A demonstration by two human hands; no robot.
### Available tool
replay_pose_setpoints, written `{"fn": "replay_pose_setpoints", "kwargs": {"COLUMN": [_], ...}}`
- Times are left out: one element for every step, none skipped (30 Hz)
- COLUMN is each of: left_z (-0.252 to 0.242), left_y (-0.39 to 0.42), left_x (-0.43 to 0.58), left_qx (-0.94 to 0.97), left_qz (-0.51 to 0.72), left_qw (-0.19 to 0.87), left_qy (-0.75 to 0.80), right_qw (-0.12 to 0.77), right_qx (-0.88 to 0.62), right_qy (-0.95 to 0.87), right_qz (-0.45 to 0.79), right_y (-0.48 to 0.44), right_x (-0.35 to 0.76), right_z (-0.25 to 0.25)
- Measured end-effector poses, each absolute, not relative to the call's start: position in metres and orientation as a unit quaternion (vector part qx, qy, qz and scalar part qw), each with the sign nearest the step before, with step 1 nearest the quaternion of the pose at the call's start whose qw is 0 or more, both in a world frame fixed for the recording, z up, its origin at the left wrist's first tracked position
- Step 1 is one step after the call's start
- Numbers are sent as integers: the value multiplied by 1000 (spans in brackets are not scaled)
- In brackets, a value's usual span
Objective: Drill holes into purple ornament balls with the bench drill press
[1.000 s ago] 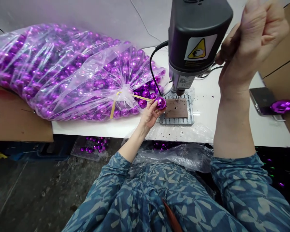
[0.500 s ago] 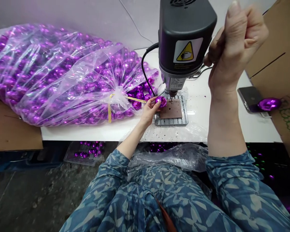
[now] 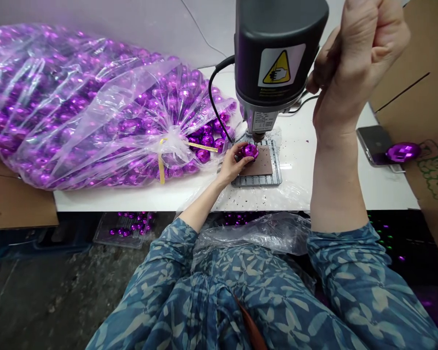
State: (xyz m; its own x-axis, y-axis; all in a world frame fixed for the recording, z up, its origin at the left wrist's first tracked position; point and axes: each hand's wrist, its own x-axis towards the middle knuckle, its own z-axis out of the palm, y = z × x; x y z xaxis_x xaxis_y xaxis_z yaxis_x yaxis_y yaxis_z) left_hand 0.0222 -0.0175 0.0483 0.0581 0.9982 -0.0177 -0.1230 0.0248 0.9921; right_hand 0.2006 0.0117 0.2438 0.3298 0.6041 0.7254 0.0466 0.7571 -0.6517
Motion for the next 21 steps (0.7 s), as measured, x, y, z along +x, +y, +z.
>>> {"fn": "replay_pose_setpoints", "kwargs": {"left_z": [49, 50, 51, 53, 55, 57, 58, 59, 60, 59, 58, 55, 52, 48, 43, 38, 33, 29, 25, 22, 20], "left_y": [-17, -17, -17, -18, -19, -20, -22, -23, -25, -26, -27, -27, -27, -26, -25, -24, -23, -22, -22, -21, -21], "left_x": [22, 23, 23, 24, 24, 25, 26, 26, 27, 28, 28, 28, 29, 29, 29, 29, 29, 30, 30, 31, 32], "left_qx": [491, 502, 509, 515, 521, 528, 536, 546, 558, 570, 580, 588, 594, 595, 595, 594, 595, 597, 598, 600, 601], "left_qz": [507, 502, 494, 487, 480, 474, 470, 468, 467, 467, 466, 466, 467, 469, 471, 474, 475, 475, 475, 475, 475], "left_qw": [539, 531, 525, 521, 519, 517, 516, 514, 511, 507, 501, 495, 491, 490, 492, 495, 500, 504, 505, 504, 500], "left_qy": [460, 463, 469, 475, 479, 479, 475, 467, 457, 448, 441, 437, 434, 431, 427, 420, 413, 406, 402, 401, 403], "right_qw": [759, 757, 756, 756, 755, 755, 754, 755, 755, 755, 756, 757, 757, 758, 758, 757, 758, 758, 759, 761, 764], "right_qx": [-300, -303, -307, -309, -310, -310, -310, -310, -312, -313, -315, -315, -316, -316, -315, -314, -312, -311, -311, -309, -307], "right_qy": [-550, -552, -553, -553, -554, -554, -554, -552, -551, -549, -547, -545, -545, -544, -544, -545, -545, -545, -544, -541, -538], "right_qz": [179, 175, 170, 166, 164, 165, 167, 169, 172, 174, 176, 175, 175, 175, 175, 177, 178, 177, 178, 179, 181], "right_y": [13, 13, 14, 14, 14, 14, 13, 13, 12, 11, 11, 11, 10, 10, 10, 10, 10, 10, 10, 10, 10], "right_x": [201, 201, 202, 202, 202, 202, 202, 202, 201, 201, 201, 201, 200, 200, 200, 200, 200, 200, 199, 199, 199], "right_z": [243, 243, 243, 243, 243, 243, 244, 244, 245, 245, 245, 245, 245, 245, 245, 245, 245, 245, 244, 244, 244]}}
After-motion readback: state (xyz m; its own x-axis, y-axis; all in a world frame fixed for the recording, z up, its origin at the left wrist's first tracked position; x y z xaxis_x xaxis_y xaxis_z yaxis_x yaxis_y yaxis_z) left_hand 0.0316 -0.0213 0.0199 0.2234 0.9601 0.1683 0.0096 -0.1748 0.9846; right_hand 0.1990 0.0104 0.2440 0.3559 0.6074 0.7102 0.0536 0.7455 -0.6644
